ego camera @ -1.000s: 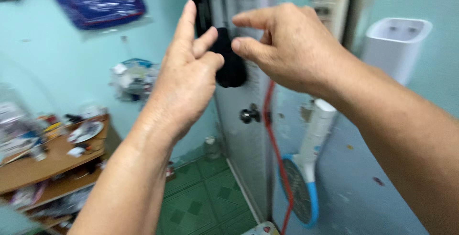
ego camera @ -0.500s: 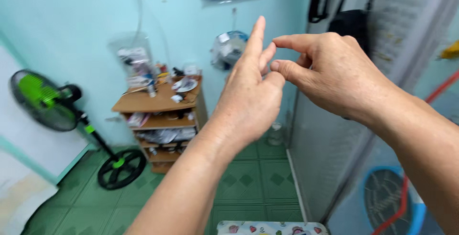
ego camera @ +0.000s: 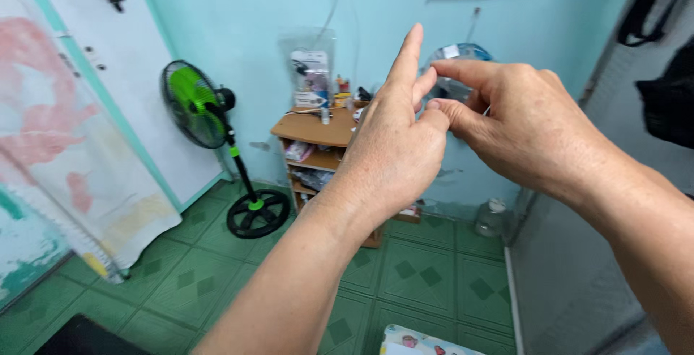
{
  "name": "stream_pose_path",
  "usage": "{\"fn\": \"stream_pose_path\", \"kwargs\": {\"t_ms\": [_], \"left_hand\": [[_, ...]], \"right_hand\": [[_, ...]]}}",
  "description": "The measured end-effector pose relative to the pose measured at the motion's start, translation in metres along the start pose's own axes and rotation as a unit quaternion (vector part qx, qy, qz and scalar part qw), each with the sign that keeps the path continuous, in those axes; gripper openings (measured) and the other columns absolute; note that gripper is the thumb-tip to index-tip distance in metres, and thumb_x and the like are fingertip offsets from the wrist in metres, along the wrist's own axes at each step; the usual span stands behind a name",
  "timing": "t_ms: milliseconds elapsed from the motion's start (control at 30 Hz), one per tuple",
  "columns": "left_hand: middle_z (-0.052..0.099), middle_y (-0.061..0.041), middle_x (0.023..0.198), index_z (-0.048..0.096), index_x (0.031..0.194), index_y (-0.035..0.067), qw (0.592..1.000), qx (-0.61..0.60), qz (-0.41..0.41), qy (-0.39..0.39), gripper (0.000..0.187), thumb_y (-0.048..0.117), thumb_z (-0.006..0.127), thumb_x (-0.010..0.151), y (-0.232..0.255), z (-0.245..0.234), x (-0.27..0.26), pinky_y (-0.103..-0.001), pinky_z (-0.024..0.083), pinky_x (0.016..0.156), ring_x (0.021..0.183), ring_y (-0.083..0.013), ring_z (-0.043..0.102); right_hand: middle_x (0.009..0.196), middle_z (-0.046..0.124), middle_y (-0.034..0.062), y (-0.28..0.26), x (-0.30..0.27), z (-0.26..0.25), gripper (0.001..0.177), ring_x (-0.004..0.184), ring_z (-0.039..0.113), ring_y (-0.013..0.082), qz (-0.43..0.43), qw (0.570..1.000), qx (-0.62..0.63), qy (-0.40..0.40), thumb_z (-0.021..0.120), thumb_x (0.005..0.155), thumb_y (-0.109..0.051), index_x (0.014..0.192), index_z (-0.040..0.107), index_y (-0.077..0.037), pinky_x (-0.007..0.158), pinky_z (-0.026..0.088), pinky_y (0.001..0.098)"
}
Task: The person adjusts a wall-mounted power strip, then picks up a small LED bulb and a black plastic fixture from a wooden table. They screw the bulb into the fixture and rotate the joint to test its movement.
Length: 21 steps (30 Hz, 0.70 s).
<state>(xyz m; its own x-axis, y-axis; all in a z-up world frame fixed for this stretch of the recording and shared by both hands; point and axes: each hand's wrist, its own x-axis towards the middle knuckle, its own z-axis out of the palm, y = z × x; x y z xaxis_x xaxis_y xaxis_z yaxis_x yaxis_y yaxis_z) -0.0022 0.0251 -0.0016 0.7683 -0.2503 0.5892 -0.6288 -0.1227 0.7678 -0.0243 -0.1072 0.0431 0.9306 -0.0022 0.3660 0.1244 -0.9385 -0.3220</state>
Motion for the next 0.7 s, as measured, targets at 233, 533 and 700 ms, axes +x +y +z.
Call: {"fn": "stream_pose_path", "kwargs": {"t_ms": [233, 533, 700], "left_hand": [[0.036, -0.02, 0.162, 0.007, 0.163, 0.02, 0.997, 0.021, -0.065, 0.038, 0.076, 0.009, 0.041, 0.096, -0.007, -0.053, -0.026, -0.04, 0.043, 0.111, 0.144, -0.0303, 0.045], [0.038, -0.017, 0.16, 0.008, 0.162, 0.021, 0.984, 0.1, -0.099, 0.113, 0.077, 0.01, 0.044, 0.094, -0.004, -0.107, -0.054, -0.04, 0.039, 0.112, 0.143, -0.0283, 0.045], [0.038, -0.019, 0.16, 0.006, 0.162, 0.019, 0.98, 0.114, -0.102, 0.129, 0.079, 0.01, 0.045, 0.093, 0.002, -0.132, -0.068, -0.041, 0.038, 0.114, 0.143, -0.0295, 0.046]], "right_hand": [[0.085, 0.079, 0.0152, -0.056, 0.001, 0.029, 0.055, 0.076, 0.077, 0.0231, -0.013, 0.999, 0.002, -0.053, 0.063, 0.101, -0.029, 0.154, 0.052, -0.024, 0.07, 0.061, 0.0395], [0.096, 0.079, 0.0142, -0.103, 0.012, 0.058, 0.055, 0.086, 0.078, 0.0243, -0.139, 0.988, 0.02, -0.071, 0.061, 0.101, -0.029, 0.155, 0.051, -0.025, 0.076, 0.063, 0.0402], [0.095, 0.078, 0.0164, -0.127, 0.015, 0.064, 0.058, 0.086, 0.078, 0.0239, -0.179, 0.979, 0.04, -0.092, 0.062, 0.099, -0.031, 0.155, 0.049, -0.025, 0.074, 0.063, 0.0395]]}}
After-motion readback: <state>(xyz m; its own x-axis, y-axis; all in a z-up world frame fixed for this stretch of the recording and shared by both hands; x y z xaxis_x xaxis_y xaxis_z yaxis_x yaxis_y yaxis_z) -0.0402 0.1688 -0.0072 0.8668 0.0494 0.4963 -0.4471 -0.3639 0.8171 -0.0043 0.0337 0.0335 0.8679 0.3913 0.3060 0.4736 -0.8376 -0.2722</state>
